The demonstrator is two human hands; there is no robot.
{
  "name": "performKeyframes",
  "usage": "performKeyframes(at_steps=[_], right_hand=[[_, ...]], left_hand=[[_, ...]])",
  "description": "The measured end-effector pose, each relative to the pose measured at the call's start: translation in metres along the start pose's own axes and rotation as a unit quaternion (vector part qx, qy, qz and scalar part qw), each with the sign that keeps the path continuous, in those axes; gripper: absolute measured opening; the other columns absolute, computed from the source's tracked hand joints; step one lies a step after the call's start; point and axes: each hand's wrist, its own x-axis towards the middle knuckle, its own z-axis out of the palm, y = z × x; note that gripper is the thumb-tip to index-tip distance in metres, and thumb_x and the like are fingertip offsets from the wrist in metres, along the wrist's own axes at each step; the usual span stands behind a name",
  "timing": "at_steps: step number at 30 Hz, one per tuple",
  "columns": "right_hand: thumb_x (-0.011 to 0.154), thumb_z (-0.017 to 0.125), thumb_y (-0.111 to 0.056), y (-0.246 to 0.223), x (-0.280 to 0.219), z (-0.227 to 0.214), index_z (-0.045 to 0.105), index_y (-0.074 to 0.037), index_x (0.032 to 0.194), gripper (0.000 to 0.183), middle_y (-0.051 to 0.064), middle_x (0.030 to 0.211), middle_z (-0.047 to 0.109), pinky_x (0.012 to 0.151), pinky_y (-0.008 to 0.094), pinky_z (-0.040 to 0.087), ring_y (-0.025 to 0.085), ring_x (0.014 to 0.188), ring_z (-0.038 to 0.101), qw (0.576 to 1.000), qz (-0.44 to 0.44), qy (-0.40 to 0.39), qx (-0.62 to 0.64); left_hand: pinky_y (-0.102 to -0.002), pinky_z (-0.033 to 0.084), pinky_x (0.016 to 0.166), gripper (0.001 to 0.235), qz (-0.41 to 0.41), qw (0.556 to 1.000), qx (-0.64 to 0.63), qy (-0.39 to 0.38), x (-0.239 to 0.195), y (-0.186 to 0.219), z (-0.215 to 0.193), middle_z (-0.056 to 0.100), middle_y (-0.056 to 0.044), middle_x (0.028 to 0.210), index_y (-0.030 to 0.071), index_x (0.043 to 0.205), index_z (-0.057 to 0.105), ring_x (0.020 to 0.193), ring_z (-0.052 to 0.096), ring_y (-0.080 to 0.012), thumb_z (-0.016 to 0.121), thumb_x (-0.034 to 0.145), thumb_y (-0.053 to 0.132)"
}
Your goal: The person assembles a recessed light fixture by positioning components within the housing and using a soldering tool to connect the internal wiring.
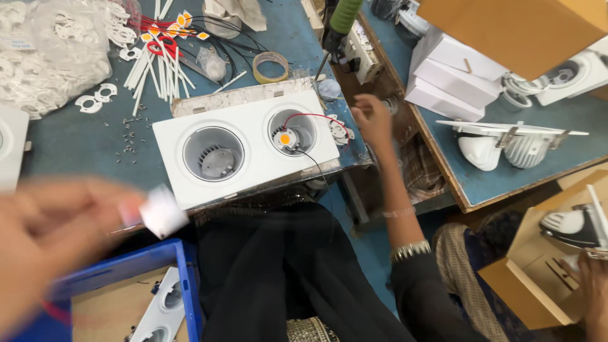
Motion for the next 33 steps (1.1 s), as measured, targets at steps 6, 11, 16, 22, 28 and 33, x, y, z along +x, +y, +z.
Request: performKeyframes(at_steps=[6,11,16,22,28,33], right_hand=[[0.084,0.077,0.001,0.030,0.037,0.033,0.072,0.000,0.102,0.018,0.014,0.091,0.074,0.073,0.032,0.057,0.021,0.081,0.073,0.998,-0.020,-0.045,-0.044],[0.086,0.073,0.003,0.023,0.042,0.037,0.071,0.003,0.098,0.012,0.016,0.091,0.073,0.072,0.033,0.055,0.025,0.077,0.071,0.996,-0.074,-0.028,-0.051],[0.088,0.077,-0.001,0.005,0.040,0.039,0.074,0.003,0.098,0.011,0.019,0.088,0.072,0.071,0.035,0.053,0.030,0.080,0.070,0.986,-0.148,-0.036,-0.073],[0.091,0.075,-0.004,-0.022,0.034,0.036,0.073,0.002,0.097,0.009,0.016,0.081,0.071,0.065,0.037,0.052,0.029,0.068,0.068,0.998,-0.041,0.009,-0.046],[0.093,0.072,-0.001,-0.018,0.037,0.037,0.070,0.000,0.097,0.004,0.017,0.093,0.065,0.077,0.044,0.050,0.036,0.087,0.063,0.970,-0.188,0.016,-0.152],[0.091,0.062,0.004,0.000,0.046,0.045,0.068,-0.002,0.095,0.010,0.015,0.095,0.064,0.082,0.045,0.051,0.036,0.097,0.062,0.952,-0.201,-0.054,-0.224]], left_hand=[[-0.017,0.046,0.059,0.020,0.145,0.968,-0.156,-0.129,-0.024,-0.114,0.127,0.075,0.005,0.078,0.004,0.102,0.081,0.070,0.058,0.0011,0.077,0.094,0.022],[-0.027,0.014,0.039,0.028,-0.100,0.883,-0.441,-0.124,-0.017,-0.146,0.192,0.034,0.009,0.051,-0.005,0.101,0.075,0.040,0.024,-0.0027,0.069,0.092,0.021],[-0.025,0.012,0.040,0.028,-0.119,0.896,-0.392,-0.172,-0.009,-0.131,0.200,0.035,0.010,0.052,-0.003,0.100,0.078,0.041,0.023,-0.0011,0.070,0.092,0.023],[-0.025,0.014,0.041,0.029,-0.079,0.913,-0.356,-0.183,0.005,-0.114,0.187,0.037,0.011,0.053,-0.001,0.098,0.080,0.043,0.025,-0.0003,0.071,0.092,0.026],[-0.024,0.014,0.041,0.030,-0.081,0.916,-0.345,-0.191,0.015,-0.109,0.186,0.037,0.012,0.054,0.000,0.098,0.080,0.044,0.024,0.0001,0.072,0.092,0.029],[-0.024,0.014,0.041,0.031,-0.077,0.911,-0.356,-0.192,0.017,-0.111,0.184,0.038,0.012,0.055,0.000,0.099,0.081,0.045,0.024,0.0006,0.071,0.092,0.029]])
